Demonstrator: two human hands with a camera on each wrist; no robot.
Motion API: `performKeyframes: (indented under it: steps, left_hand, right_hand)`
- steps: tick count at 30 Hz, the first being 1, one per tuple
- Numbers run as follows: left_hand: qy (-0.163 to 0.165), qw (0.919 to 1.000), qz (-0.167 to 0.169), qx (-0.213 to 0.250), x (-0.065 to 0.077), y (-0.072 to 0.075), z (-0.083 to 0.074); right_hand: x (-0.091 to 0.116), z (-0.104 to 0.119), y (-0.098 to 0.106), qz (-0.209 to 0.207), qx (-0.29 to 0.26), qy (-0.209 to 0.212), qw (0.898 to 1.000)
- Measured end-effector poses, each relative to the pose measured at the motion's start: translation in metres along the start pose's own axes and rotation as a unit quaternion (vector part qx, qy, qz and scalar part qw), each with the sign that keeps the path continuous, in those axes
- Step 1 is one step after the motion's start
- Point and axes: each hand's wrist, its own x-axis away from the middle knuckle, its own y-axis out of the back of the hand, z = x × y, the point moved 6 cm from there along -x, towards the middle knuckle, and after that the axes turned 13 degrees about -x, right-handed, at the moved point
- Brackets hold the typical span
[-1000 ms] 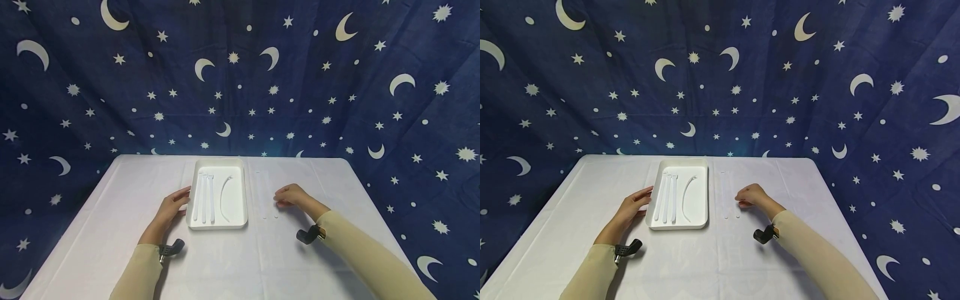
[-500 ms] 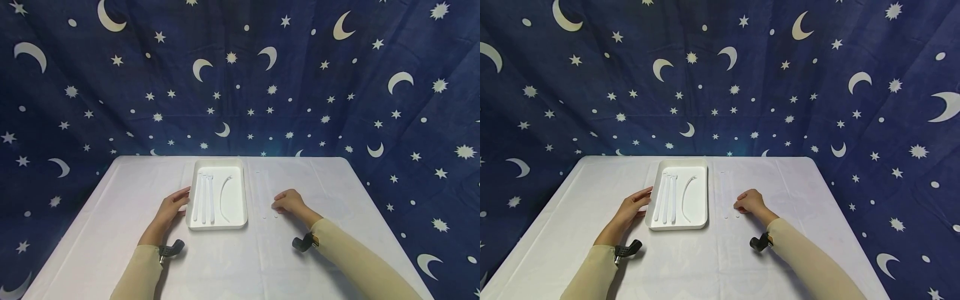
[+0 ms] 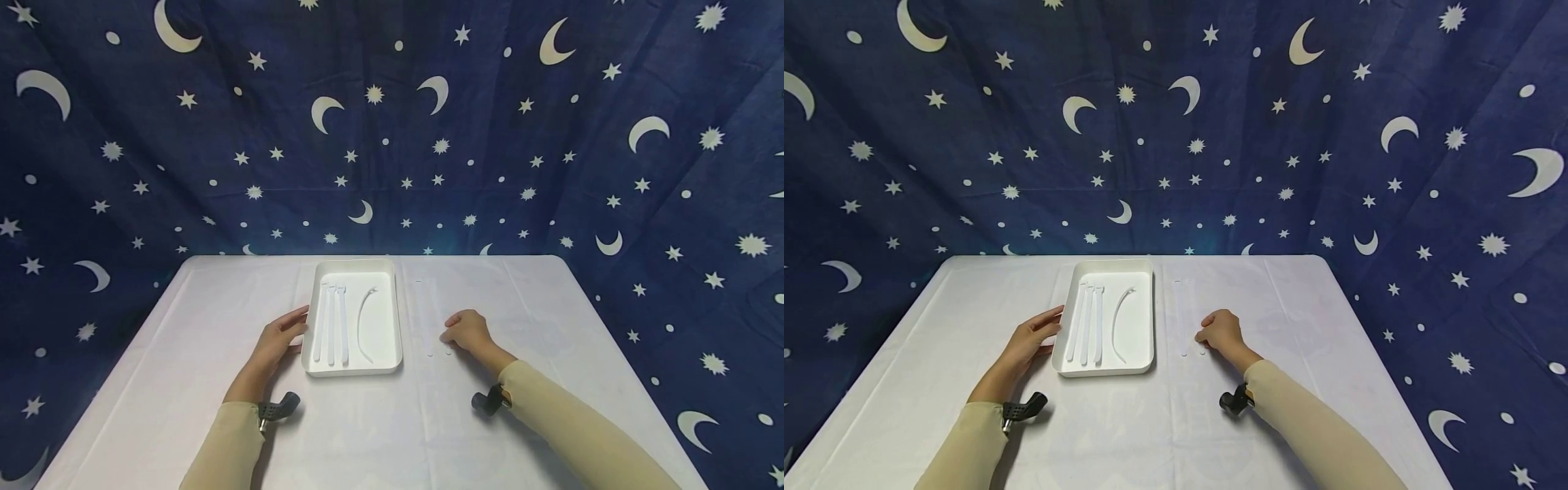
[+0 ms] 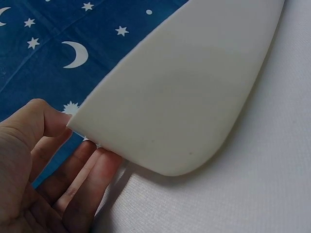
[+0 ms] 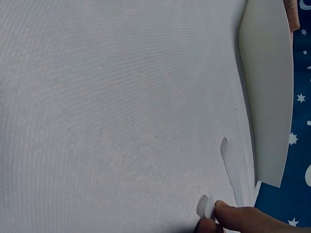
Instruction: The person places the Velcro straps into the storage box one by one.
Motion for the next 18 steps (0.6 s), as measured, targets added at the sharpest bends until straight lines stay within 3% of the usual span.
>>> performKeyframes:
  steps: [7,18]
  left_hand:
    - [0.003,0.9999,-0.004,-0.013,-0.0007,-0.0001,0.0013]
    - [0.004,1.0,-0.001,-0.004,-0.0009,0.0011,0.0012]
  right_hand:
    - [-0.0035,-0.0006,-0.0025,-0.001,0.016,-0.021,1.0]
    - [-0.0066,0.0044,-0.0063,0.002,0.05,-0.008,0.999]
